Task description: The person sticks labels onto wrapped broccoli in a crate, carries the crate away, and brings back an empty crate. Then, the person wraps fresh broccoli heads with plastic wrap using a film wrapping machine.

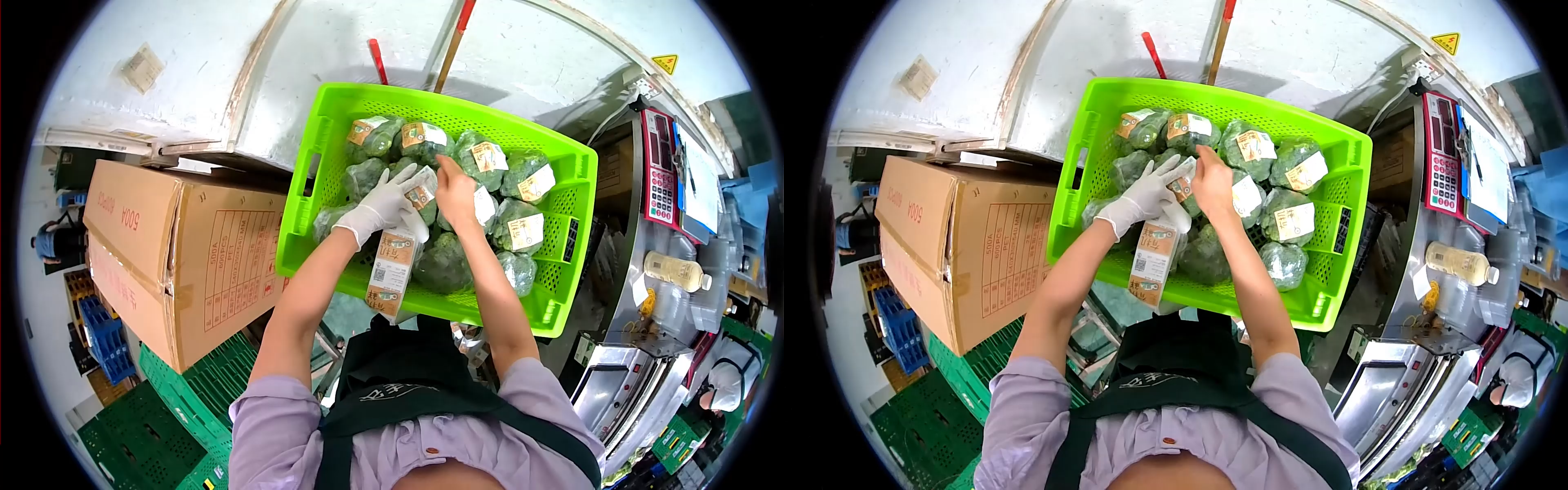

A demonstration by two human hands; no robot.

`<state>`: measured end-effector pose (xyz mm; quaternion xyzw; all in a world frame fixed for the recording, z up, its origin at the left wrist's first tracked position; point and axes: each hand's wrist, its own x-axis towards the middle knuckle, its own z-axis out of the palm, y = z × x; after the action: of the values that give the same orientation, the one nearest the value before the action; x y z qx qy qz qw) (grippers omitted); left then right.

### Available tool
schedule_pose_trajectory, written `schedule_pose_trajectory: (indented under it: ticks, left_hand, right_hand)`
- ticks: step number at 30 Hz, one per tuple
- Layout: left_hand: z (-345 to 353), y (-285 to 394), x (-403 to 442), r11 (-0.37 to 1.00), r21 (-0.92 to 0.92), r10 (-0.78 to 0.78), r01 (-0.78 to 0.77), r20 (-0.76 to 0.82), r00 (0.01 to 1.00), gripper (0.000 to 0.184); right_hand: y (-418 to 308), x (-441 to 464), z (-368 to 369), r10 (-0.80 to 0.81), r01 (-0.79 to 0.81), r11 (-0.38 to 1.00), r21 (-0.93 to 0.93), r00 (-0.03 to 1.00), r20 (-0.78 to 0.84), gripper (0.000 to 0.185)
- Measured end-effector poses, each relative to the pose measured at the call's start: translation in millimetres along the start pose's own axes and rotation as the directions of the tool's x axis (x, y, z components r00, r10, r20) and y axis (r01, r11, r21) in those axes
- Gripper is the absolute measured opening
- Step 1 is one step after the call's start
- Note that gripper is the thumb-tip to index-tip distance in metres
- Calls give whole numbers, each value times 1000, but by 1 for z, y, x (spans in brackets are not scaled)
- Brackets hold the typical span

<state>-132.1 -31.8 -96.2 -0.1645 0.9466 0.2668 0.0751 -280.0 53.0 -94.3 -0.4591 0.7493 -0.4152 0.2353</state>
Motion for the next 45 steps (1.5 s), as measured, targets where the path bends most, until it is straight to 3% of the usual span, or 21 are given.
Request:
schedule_pose_trajectory:
  ticks: [1, 2, 3, 5, 7, 9, 11, 13, 15, 16, 18, 19, 21, 24, 28, 32, 35, 39, 41, 43, 45]
  left_hand:
    - [2, -1, -1, 1000, 2, -1, 1, -4, 1000, 9]
    - [4, 0, -3, 1000, 27, 11, -11, -5, 1000, 9]
    - [5, 2, -6, 998, 51, 25, -24, -6, 1000, 9]
    - [-14, 17, -31, 987, 157, 52, -44, -42, 998, 9]
    - [-21, 26, -57, 973, -227, -115, 47, -299, 947, 14]
    - [-30, 47, -84, 749, -638, -455, 179, -298, 839, 22]
    - [-27, 59, -114, 808, -587, -337, 54, -384, 860, 28]
    - [-40, 94, -137, 557, -811, -555, 181, -201, 807, 33]
    - [-26, 99, -155, 603, -789, -556, 120, -307, 773, 30]
    - [-25, 105, -162, 415, -907, -589, 70, -210, 780, 28]
    - [-23, 121, -175, 90, -994, -623, 56, -12, 782, 22]
    - [-26, 129, -178, 199, -963, -660, 183, 7, 751, 22]
    - [-8, 133, -182, 162, -975, -708, 151, -8, 706, 23]
    - [-23, 152, -189, 112, -988, -729, 105, -10, 685, 26]
    - [-29, 161, -199, 149, -982, -718, 112, -30, 696, 29]
    - [-30, 163, -216, 218, -964, -611, 155, -11, 792, 25]
    - [-27, 167, -235, 226, -971, -520, 78, -53, 852, 24]
    - [-19, 171, -259, 284, -952, -609, 115, -87, 789, 23]
    - [-12, 171, -270, 350, -913, -660, 211, -80, 747, 22]
    - [4, 171, -276, 357, -916, -657, 183, -107, 746, 22]
    - [3, 178, -280, 411, -899, -614, 155, -147, 775, 23]
  right_hand:
    - [9, 3, 9, -221, 215, 973, -82, 973, -61, 36]
    - [22, 4, 24, -207, 218, 969, -115, 973, 99, 44]
    - [33, -5, 40, -308, 317, 930, -185, 948, 80, 47]
    - [32, -6, 44, -232, 268, 920, -285, 960, 155, 49]
    - [38, -1, 44, -220, 261, 919, -294, 962, 163, 47]
    - [37, 11, 34, -218, 260, 917, -303, 962, 164, 45]
    - [28, 18, 18, -53, 80, 991, -111, 972, 227, 37]
    - [25, 13, 14, -128, 128, 977, -168, 992, 15, 35]
    - [3, -4, -5, -88, 91, 989, -112, 996, 32, 28]
    - [-7, -13, -15, -101, 104, 988, -118, 994, 34, 28]
    - [-30, -40, -32, 118, -267, 869, 416, 929, 350, 22]
    - [-58, -56, -46, 70, -278, 777, 564, 930, 362, 27]
    - [-82, -77, -62, 14, -267, 773, 576, 914, 405, 28]
    - [-129, -112, -80, -126, 10, 933, 359, 945, 302, 33]
    - [-162, -142, -75, -323, 274, 930, 246, 927, 192, 54]
    - [-154, -150, -60, -33, -30, 950, 312, 980, 197, 14]
    - [-150, -141, -66, 50, -100, 988, 118, 928, 369, 21]
    - [-151, -153, -62, 5, -54, 979, 199, 971, 241, 32]
    - [-169, -167, -72, -300, 300, 954, 2, 954, 20, 40]
    - [-187, -182, -70, -527, 526, 848, 60, 828, 190, 40]
    - [-179, -205, -60, -336, 352, 935, 50, 827, 452, 31]
